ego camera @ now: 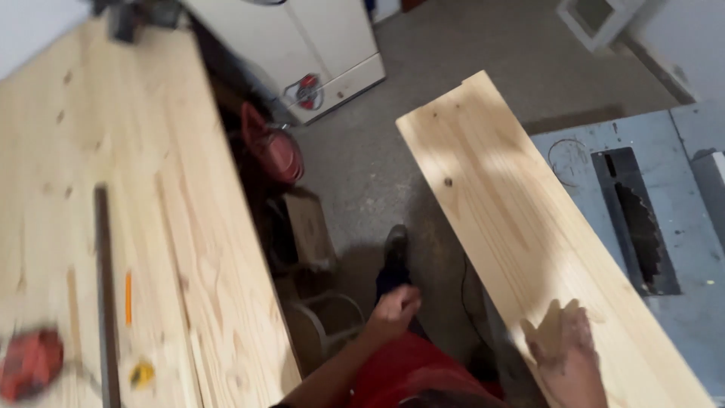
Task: Measuring and marking a wooden board using a tape measure, pencil, and speed square in preparation for cutting.
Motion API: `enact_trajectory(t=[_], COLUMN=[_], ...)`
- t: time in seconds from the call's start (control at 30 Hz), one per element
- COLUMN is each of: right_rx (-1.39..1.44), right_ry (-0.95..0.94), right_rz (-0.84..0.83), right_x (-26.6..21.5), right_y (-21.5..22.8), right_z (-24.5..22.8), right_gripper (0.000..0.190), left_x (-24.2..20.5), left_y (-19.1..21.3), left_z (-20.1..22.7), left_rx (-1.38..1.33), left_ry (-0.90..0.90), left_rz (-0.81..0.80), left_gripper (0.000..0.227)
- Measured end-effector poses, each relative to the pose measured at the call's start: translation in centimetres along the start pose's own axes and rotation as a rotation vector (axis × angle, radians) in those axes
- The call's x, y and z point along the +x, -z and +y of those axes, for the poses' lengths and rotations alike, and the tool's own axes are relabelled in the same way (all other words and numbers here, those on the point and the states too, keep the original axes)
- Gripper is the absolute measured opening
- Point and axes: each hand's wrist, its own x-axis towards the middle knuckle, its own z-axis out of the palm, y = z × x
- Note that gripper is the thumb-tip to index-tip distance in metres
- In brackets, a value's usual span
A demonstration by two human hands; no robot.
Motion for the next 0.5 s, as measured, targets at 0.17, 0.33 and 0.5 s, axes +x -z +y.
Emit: enact_trajectory(t=[0.17, 0.33, 0.5], right_rx=[-0.358, -0.23, -0.074], right_ry=[-0.899, -0.656, -0.956], right_rz=[-0.407, -0.068, -0.185], right_x=[10.0, 4.9, 8.3], right_y=[4.3, -6.1, -2.8], right_z=[-18.2, -7.6, -19.4], right_gripper=[0.045, 0.108, 0.1], left_x=[15.1, 27.0, 35.5], left_y=[14.5, 26.5, 30.8], left_z=[3.6, 7.0, 10.3], left_rx=[-0.013, 0.105, 0.136], left_ry=[-0.29, -0.582, -0.619], left_rz=[0.295, 0.35, 0.223], left_gripper=[0.037, 0.05, 0.06])
